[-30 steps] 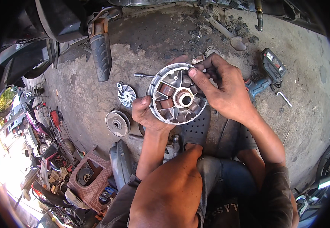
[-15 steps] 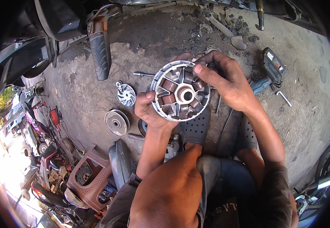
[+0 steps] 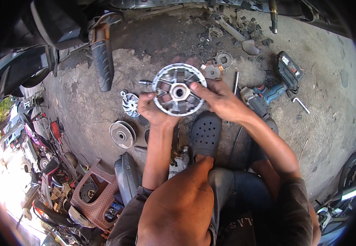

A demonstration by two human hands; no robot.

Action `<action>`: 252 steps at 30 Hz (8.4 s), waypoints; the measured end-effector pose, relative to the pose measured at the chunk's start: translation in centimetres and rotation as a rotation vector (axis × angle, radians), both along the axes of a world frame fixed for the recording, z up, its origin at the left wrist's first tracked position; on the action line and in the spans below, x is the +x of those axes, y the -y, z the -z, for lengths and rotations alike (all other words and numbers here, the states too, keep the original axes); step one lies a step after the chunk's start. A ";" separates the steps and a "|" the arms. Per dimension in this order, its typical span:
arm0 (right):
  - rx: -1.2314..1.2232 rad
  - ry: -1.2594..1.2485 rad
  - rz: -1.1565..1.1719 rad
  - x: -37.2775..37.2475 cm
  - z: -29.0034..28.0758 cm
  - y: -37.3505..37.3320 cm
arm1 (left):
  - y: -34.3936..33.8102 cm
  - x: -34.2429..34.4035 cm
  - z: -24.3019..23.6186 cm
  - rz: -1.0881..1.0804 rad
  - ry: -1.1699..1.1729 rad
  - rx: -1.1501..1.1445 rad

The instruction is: Disassembling motorcycle CVT components including the clutch bell and variator using an impact driver.

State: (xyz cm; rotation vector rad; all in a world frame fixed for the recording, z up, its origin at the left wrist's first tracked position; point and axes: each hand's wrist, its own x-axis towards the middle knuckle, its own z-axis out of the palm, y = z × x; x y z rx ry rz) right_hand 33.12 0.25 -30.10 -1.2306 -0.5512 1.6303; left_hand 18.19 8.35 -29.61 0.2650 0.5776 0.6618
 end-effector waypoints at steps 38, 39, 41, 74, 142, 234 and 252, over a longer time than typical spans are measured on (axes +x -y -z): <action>-0.094 1.195 -0.254 5.5 12.8 -1.3 | -16.2 -8.8 14.0 0.479 -1.287 0.689; -0.090 1.195 -0.255 5.5 12.7 -1.3 | -16.3 -8.9 14.0 0.494 -1.373 0.799; 0.090 1.068 -0.201 5.2 12.1 -1.0 | -16.3 -9.0 13.8 0.521 -1.516 0.928; 0.153 0.694 -0.114 5.1 -3.2 -1.3 | -3.5 -0.4 -2.0 0.637 -0.841 1.150; 0.159 -0.069 0.289 3.2 -4.6 -1.1 | -1.2 0.7 -5.1 -0.015 -0.364 0.533; -0.047 1.092 0.019 0.8 7.5 -3.6 | 0.1 -0.1 3.7 0.256 -0.930 0.797; 0.100 1.898 0.495 9.3 4.5 -10.1 | -4.1 7.8 -0.5 0.114 -0.492 0.566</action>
